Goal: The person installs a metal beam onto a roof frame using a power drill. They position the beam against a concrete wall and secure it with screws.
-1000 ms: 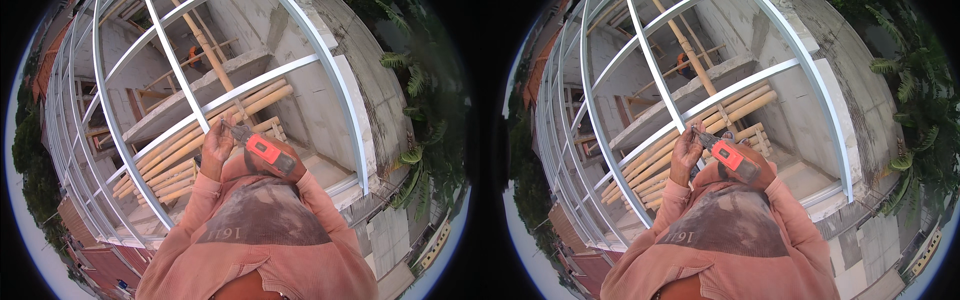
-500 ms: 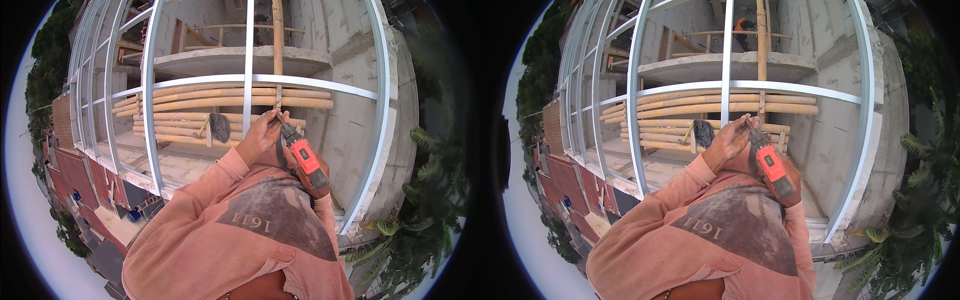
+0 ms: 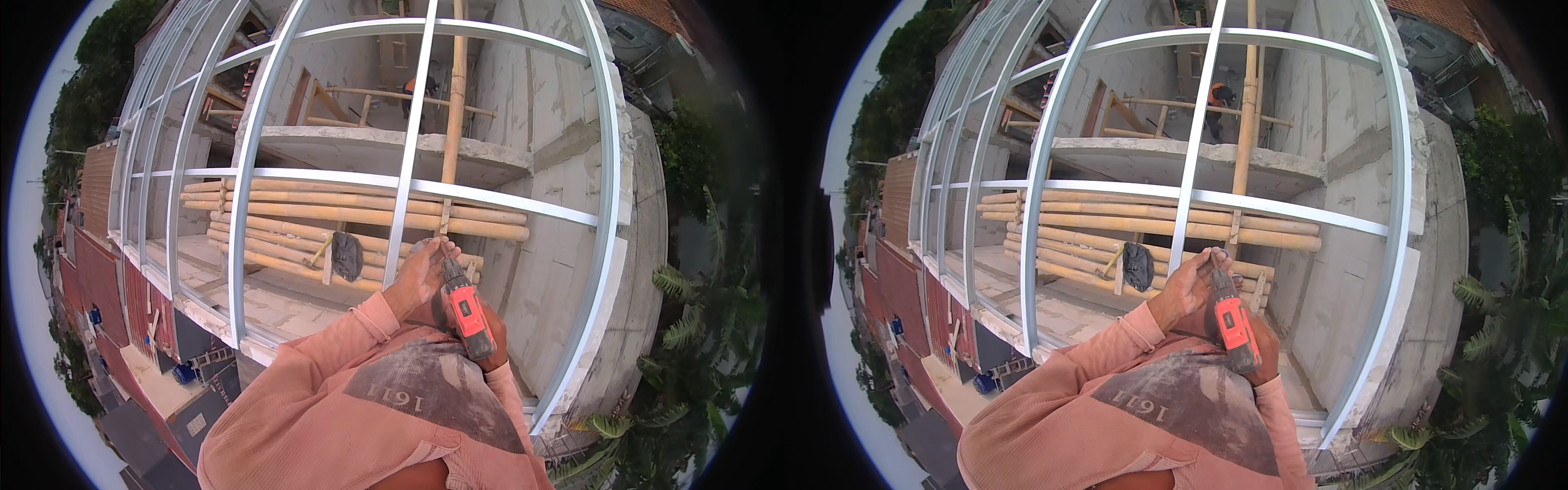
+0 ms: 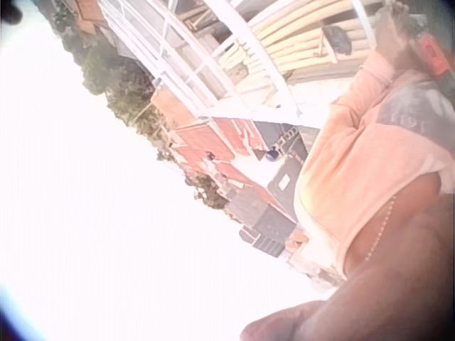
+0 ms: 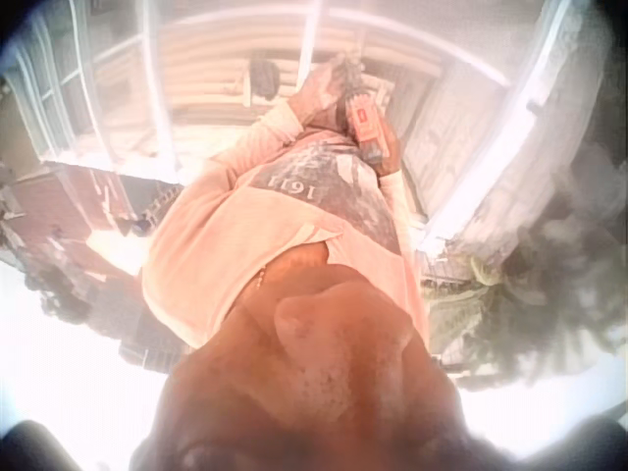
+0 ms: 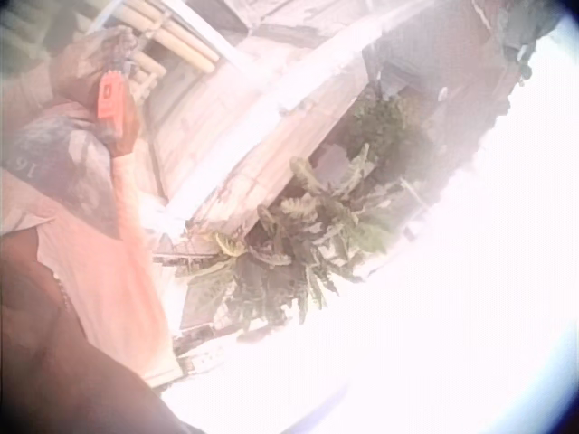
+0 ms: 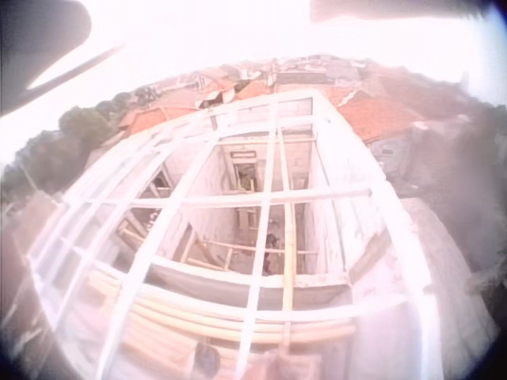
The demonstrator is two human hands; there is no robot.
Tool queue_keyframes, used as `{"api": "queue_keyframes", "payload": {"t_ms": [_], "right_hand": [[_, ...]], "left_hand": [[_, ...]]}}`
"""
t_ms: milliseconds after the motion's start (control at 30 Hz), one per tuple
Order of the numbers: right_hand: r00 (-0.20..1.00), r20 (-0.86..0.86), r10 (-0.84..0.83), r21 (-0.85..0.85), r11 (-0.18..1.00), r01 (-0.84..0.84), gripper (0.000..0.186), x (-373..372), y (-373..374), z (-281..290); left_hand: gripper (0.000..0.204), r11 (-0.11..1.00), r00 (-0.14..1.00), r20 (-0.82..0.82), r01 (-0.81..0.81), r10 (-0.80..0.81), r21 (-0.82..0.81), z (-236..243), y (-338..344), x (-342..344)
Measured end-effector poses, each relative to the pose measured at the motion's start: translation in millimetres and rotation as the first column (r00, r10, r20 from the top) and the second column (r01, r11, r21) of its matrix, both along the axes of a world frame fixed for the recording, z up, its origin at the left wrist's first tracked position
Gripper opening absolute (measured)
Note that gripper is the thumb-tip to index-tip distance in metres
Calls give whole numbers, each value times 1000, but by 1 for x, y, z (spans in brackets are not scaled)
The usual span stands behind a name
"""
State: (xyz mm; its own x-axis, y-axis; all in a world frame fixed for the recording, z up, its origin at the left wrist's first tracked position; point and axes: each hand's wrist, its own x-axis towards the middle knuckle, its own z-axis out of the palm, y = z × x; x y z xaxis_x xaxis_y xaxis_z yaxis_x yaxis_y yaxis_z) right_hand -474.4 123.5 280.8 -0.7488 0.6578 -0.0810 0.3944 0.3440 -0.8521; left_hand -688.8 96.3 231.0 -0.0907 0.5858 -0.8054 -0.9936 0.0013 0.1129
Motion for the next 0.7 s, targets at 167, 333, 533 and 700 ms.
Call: {"api": "queue_keyframes", "payload": {"t_ms": [167, 333, 533, 700], "right_hand": [[999, -28, -32, 44, 998, 33, 51, -3, -1, 0], [983, -84, -166, 13, 986, 168, 33, -2, -1, 8], [939, -18, -343, -48, 938, 342, 23, 21, -10, 6], [891, 174, -418, -55, 900, 433, 17, 48, -22, 2]], "left_hand": [[31, 992, 995, -15, 103, -102, 78, 4, -1, -5], [57, 932, 886, -291, 331, -361, -149, -18, 2, -21], [95, 626, -102, -639, 136, -762, -768, -170, -20, -61], [123, 355, -98, -400, 305, -911, -884, -221, -35, -75]]}}
